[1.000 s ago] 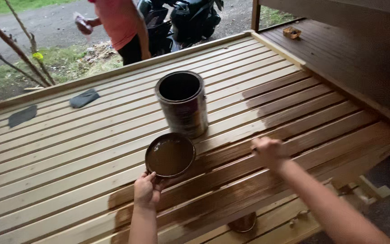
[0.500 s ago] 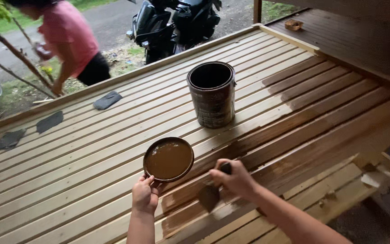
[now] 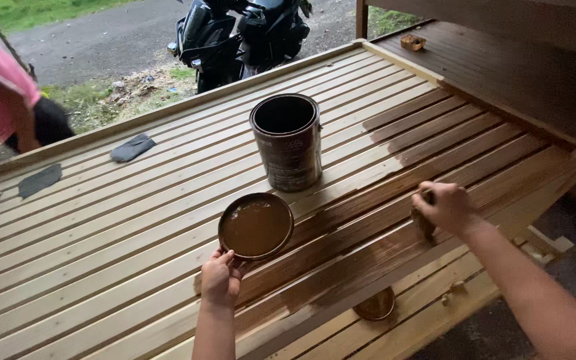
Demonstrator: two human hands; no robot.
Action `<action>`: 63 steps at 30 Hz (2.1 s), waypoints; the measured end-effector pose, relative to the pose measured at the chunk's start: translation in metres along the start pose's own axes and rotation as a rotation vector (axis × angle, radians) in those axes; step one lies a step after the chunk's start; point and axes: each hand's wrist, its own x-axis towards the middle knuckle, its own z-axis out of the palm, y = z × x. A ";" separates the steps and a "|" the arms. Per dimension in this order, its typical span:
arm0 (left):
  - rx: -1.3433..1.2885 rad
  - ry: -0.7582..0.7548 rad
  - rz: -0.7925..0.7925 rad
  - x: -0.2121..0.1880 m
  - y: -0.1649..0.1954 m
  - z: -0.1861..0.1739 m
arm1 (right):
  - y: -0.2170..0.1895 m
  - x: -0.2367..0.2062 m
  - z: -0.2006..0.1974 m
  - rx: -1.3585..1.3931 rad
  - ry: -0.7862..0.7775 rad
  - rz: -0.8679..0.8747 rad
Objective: The person applies brown stain to a wooden slatted surface using a brush. They repeatedly dip the brush into a small container and spread the stain along the slats, occasionally refilling the container from a larger can. The work progresses across multiple slats with visible coverage.
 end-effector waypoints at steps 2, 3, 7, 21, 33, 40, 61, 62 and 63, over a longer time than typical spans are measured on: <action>-0.024 0.005 -0.016 0.002 -0.008 0.004 | -0.026 0.006 0.008 -0.070 -0.096 0.040; -0.016 0.012 -0.017 0.004 -0.011 0.005 | -0.051 0.006 0.021 -0.094 -0.192 0.088; 0.033 -0.007 -0.014 0.008 -0.012 0.001 | -0.145 0.013 0.067 0.059 0.183 -0.163; -0.024 -0.036 0.052 0.021 -0.013 -0.014 | -0.157 0.010 0.054 -0.135 -0.012 -0.080; 0.026 -0.022 0.004 -0.012 0.008 0.022 | -0.107 0.021 0.051 -0.119 -0.172 0.007; 0.019 -0.009 -0.022 -0.007 0.006 0.020 | -0.154 0.023 0.063 0.079 -0.120 -0.022; 0.002 -0.021 -0.016 -0.001 0.004 0.024 | -0.103 0.025 0.044 -0.046 -0.029 -0.032; 0.005 -0.019 -0.017 -0.002 0.004 0.025 | -0.113 0.022 0.050 -0.031 -0.007 -0.095; 0.010 -0.020 -0.019 -0.002 0.004 0.025 | -0.117 0.021 0.050 -0.018 0.016 -0.157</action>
